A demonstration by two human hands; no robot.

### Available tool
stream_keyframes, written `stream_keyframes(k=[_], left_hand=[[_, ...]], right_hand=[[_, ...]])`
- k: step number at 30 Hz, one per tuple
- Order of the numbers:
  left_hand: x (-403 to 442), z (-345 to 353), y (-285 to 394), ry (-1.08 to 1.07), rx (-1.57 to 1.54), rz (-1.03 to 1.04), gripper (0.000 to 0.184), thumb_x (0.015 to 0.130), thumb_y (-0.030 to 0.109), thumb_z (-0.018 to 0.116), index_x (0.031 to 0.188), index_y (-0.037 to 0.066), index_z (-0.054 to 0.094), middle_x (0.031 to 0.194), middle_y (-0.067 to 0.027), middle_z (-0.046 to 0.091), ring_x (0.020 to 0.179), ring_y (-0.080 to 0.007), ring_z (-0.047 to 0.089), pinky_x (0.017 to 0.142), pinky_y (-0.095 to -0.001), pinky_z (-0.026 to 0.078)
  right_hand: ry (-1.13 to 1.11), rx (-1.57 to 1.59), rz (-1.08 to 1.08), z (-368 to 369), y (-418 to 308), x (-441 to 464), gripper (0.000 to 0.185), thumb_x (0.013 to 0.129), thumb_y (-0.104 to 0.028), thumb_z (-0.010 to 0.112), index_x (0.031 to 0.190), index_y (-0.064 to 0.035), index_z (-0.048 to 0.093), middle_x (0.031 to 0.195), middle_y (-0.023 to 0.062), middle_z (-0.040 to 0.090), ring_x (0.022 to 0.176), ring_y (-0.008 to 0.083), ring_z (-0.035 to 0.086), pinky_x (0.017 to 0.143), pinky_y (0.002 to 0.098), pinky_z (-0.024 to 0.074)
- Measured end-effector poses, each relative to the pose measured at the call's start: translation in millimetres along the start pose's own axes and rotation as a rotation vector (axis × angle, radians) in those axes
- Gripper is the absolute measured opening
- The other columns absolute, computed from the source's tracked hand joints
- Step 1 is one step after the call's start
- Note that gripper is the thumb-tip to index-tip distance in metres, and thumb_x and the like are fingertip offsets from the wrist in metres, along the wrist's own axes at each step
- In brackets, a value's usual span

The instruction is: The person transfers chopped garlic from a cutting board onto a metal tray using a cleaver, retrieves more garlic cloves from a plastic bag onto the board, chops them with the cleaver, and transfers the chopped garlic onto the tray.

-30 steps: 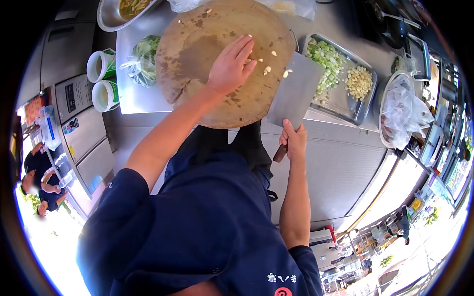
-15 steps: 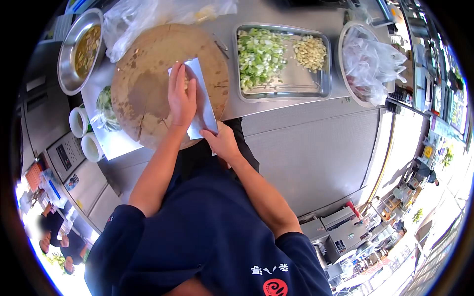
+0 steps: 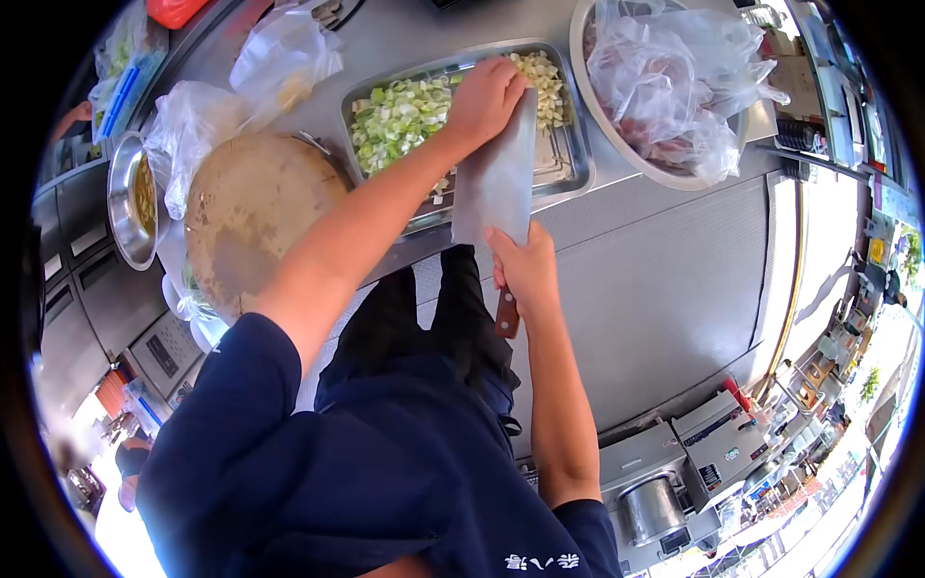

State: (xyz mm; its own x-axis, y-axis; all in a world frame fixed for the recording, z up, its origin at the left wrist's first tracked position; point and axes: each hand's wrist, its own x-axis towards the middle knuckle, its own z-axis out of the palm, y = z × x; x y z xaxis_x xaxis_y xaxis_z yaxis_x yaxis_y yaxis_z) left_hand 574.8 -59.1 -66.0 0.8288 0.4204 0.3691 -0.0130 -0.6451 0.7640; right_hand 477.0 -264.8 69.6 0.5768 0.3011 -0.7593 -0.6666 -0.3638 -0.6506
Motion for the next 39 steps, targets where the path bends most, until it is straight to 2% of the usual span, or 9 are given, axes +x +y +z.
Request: stream_keyframes(k=[8, 12, 15, 20, 26, 29, 32, 35, 39], left_hand=[[85.3, 7.3, 7.7, 0.101, -0.459, -0.291, 0.057, 0.111, 0.039, 0.055, 0.069, 0.000, 0.057, 0.056, -0.0051, 0.056, 0.058, -0.0219, 0.061, 0.056, -0.0395, 0.044], [101.6, -89.8, 31.1, 0.120, -0.994, -0.611, 0.064, 0.112, 0.045, 0.056, 0.056, 0.020, 0.040, 0.049, 0.0003, 0.033, 0.044, -0.0141, 0.027, 0.048, -0.0346, 0.031], [67.2, -125.2, 22.3, 0.288, -1.205, -0.501, 0.049, 0.110, 0.030, 0.061, 0.065, 0.012, 0.051, 0.055, -0.0009, 0.044, 0.047, -0.0130, 0.038, 0.050, -0.0323, 0.038], [-9.6, -266.6, 38.0, 0.427, -0.983, -0.564, 0.060, 0.111, 0.039, 0.054, 0.059, 0.013, 0.038, 0.056, -0.0010, 0.039, 0.054, -0.0098, 0.033, 0.051, -0.0306, 0.023], [-113.0, -390.1, -23.3, 0.676, -0.208, -0.584, 0.032, 0.105, 0.031, 0.064, 0.093, 0.002, 0.066, 0.085, -0.0105, 0.066, 0.067, -0.0209, 0.059, 0.061, -0.0317, 0.046], [-156.2, -450.3, -83.8, 0.597, 0.441, -0.497, 0.041, 0.097, 0.027, 0.072, 0.126, 0.000, 0.066, 0.127, -0.0168, 0.069, 0.104, -0.0322, 0.070, 0.087, -0.0400, 0.056], [-188.8, -485.4, -135.3, 0.273, 0.704, -0.747, 0.059, 0.094, 0.031, 0.073, 0.147, 0.011, 0.057, 0.158, -0.0082, 0.052, 0.152, -0.0275, 0.042, 0.122, -0.0559, 0.037], [-201.6, -493.6, -125.5, -0.190, 0.613, -0.769, 0.055, 0.096, 0.033, 0.073, 0.145, 0.014, 0.059, 0.159, -0.0068, 0.051, 0.152, -0.0257, 0.042, 0.120, -0.0587, 0.037], [-226.0, -491.9, -95.3, -0.207, 0.631, -0.377, 0.047, 0.099, 0.036, 0.069, 0.141, 0.015, 0.064, 0.149, -0.0076, 0.061, 0.140, -0.0285, 0.055, 0.115, -0.0547, 0.045]], right_hand=[[0.009, -0.041, 0.130, -70.5, 46.8, -64.9, 0.016, 0.096, -0.009, 0.074, 0.093, 0.0008, 0.062, 0.061, 0.0004, 0.054, 0.044, 0.0085, 0.047, 0.043, 0.0282, 0.0408], [-0.062, -0.159, 0.152, -84.9, 46.3, -71.7, 0.017, 0.095, -0.008, 0.077, 0.096, 0.0041, 0.065, 0.064, 0.0014, 0.057, 0.048, 0.0084, 0.051, 0.044, 0.0272, 0.0422], [-0.214, -0.337, 0.144, -65.5, 33.3, -53.9, 0.020, 0.094, -0.009, 0.079, 0.102, 0.0053, 0.067, 0.066, 0.0021, 0.060, 0.050, 0.0083, 0.053, 0.045, 0.0268, 0.0435], [-0.560, -0.592, 0.106, 8.6, 34.8, -2.7, 0.027, 0.094, -0.013, 0.081, 0.110, 0.0047, 0.069, 0.068, 0.0024, 0.063, 0.051, 0.0083, 0.053, 0.046, 0.0272, 0.0442], [-0.794, -0.636, 0.016, 120.8, 66.3, 24.9, 0.027, 0.097, -0.020, 0.079, 0.106, 0.0022, 0.065, 0.068, 0.0031, 0.062, 0.049, 0.0104, 0.055, 0.045, 0.0280, 0.0449], [-0.704, -0.615, -0.028, 154.6, 91.7, 19.5, 0.032, 0.098, -0.023, 0.079, 0.107, 0.0021, 0.060, 0.069, 0.0042, 0.062, 0.049, 0.0110, 0.056, 0.045, 0.0280, 0.0458], [-0.579, -0.654, -0.067, 185.9, 99.7, 9.0, 0.045, 0.096, -0.033, 0.082, 0.104, 0.0033, 0.056, 0.073, 0.0062, 0.064, 0.052, 0.0129, 0.062, 0.049, 0.0285, 0.0524], [-0.489, -0.801, -0.067, 193.1, 98.1, 11.5, 0.056, 0.093, -0.042, 0.085, 0.099, 0.0045, 0.055, 0.078, 0.0093, 0.067, 0.058, 0.0148, 0.068, 0.053, 0.0294, 0.0575], [-0.424, -0.952, -0.113, 187.3, 96.2, 9.0, 0.059, 0.094, -0.046, 0.083, 0.102, 0.0069, 0.058, 0.088, 0.0146, 0.072, 0.064, 0.0171, 0.071, 0.057, 0.0302, 0.0586]])
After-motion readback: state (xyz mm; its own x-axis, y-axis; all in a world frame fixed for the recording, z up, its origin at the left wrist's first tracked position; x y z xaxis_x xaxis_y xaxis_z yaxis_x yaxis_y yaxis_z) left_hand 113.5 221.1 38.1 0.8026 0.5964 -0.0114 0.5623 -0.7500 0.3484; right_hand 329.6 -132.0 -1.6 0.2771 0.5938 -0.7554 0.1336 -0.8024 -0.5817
